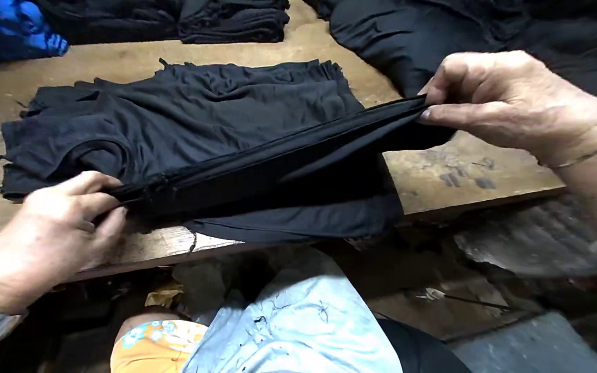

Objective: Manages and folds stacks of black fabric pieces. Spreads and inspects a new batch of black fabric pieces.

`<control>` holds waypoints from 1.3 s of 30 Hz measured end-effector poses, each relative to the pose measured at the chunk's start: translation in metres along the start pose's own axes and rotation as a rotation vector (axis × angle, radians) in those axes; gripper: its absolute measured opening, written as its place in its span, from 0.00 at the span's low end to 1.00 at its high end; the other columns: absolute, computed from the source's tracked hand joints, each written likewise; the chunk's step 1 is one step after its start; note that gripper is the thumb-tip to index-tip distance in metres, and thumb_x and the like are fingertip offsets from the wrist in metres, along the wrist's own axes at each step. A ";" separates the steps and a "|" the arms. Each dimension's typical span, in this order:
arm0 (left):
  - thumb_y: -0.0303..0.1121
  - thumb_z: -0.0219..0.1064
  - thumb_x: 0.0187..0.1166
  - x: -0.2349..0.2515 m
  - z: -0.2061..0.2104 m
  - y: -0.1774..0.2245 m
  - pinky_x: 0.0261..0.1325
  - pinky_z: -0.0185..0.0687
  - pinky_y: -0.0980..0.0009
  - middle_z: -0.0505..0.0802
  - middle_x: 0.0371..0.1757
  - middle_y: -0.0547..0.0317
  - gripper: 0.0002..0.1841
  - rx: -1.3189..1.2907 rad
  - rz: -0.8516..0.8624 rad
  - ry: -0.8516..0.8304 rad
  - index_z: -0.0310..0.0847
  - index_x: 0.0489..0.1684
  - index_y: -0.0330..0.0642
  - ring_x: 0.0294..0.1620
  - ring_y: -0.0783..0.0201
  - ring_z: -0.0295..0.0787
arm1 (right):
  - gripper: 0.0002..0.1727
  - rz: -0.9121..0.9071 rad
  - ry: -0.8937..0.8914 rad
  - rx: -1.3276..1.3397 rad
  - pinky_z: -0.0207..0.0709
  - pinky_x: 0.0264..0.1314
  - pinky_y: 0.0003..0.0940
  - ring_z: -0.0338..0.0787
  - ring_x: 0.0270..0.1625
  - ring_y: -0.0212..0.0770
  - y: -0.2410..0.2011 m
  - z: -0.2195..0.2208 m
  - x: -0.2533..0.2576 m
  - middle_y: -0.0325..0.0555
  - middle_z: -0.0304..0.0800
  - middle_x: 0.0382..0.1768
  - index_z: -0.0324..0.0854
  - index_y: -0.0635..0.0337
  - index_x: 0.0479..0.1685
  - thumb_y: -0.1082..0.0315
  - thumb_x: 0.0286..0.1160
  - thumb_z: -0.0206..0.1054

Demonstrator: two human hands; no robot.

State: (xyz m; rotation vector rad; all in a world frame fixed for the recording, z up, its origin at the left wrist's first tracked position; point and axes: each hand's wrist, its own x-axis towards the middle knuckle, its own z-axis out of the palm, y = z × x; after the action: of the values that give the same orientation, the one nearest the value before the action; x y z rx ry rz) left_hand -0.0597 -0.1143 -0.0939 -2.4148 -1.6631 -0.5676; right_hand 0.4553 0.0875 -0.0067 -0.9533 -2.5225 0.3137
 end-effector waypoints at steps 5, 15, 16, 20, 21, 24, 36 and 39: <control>0.28 0.64 0.65 0.026 -0.008 -0.009 0.25 0.75 0.54 0.85 0.26 0.54 0.05 0.005 -0.056 -0.003 0.75 0.23 0.39 0.23 0.58 0.82 | 0.07 0.058 -0.040 0.129 0.73 0.18 0.30 0.78 0.20 0.32 -0.001 0.016 -0.001 0.41 0.81 0.28 0.75 0.58 0.36 0.80 0.73 0.66; 0.34 0.52 0.89 0.117 -0.070 -0.072 0.46 0.79 0.43 0.88 0.48 0.42 0.12 0.251 -0.088 0.212 0.82 0.50 0.41 0.46 0.45 0.87 | 0.19 -0.026 0.385 -0.345 0.75 0.68 0.59 0.84 0.64 0.63 -0.025 0.003 -0.011 0.71 0.83 0.61 0.83 0.67 0.62 0.70 0.89 0.46; 0.24 0.55 0.83 0.108 -0.069 -0.046 0.53 0.76 0.35 0.87 0.53 0.30 0.09 0.180 -0.067 0.176 0.82 0.43 0.31 0.53 0.34 0.85 | 0.17 -0.088 0.367 -0.361 0.74 0.66 0.64 0.81 0.63 0.70 -0.041 0.016 -0.021 0.77 0.78 0.63 0.83 0.73 0.54 0.73 0.85 0.49; 0.21 0.56 0.73 0.040 -0.011 -0.012 0.62 0.78 0.36 0.84 0.61 0.30 0.11 0.035 0.076 0.028 0.87 0.31 0.30 0.62 0.32 0.82 | 0.09 -0.178 0.144 -0.288 0.87 0.50 0.57 0.88 0.56 0.64 -0.046 0.095 -0.077 0.69 0.82 0.61 0.88 0.68 0.37 0.77 0.70 0.60; 0.27 0.56 0.73 0.022 0.006 -0.016 0.62 0.79 0.39 0.85 0.61 0.34 0.12 -0.005 0.081 0.000 0.88 0.32 0.33 0.63 0.35 0.83 | 0.09 -0.183 0.104 -0.246 0.88 0.53 0.54 0.89 0.57 0.60 -0.040 0.106 -0.088 0.65 0.84 0.61 0.88 0.66 0.37 0.77 0.68 0.61; 0.43 0.57 0.72 -0.006 0.033 -0.022 0.68 0.77 0.42 0.84 0.66 0.38 0.20 -0.076 0.029 -0.020 0.90 0.37 0.35 0.69 0.40 0.80 | 0.10 -0.162 0.102 -0.125 0.83 0.67 0.42 0.86 0.64 0.51 -0.034 0.110 -0.105 0.58 0.86 0.60 0.92 0.63 0.39 0.74 0.68 0.64; 0.48 0.62 0.74 0.020 0.035 -0.039 0.63 0.74 0.30 0.81 0.69 0.34 0.23 -0.005 -0.094 -0.098 0.88 0.43 0.32 0.68 0.30 0.78 | 0.17 -0.146 0.123 -0.196 0.78 0.77 0.50 0.77 0.78 0.63 -0.025 0.146 -0.106 0.67 0.79 0.70 0.83 0.64 0.36 0.62 0.57 0.82; 0.34 0.66 0.75 0.030 0.038 -0.036 0.62 0.74 0.29 0.82 0.66 0.31 0.14 0.017 -0.120 -0.078 0.87 0.41 0.28 0.66 0.27 0.79 | 0.18 -0.129 0.039 -0.053 0.73 0.79 0.49 0.77 0.77 0.56 -0.002 0.125 -0.082 0.59 0.81 0.68 0.89 0.58 0.39 0.57 0.54 0.83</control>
State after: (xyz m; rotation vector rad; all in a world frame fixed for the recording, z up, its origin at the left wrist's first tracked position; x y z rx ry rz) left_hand -0.0750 -0.0627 -0.1202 -2.3662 -1.8461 -0.4802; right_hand 0.4510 0.0234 -0.1418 -0.8034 -2.5532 0.1881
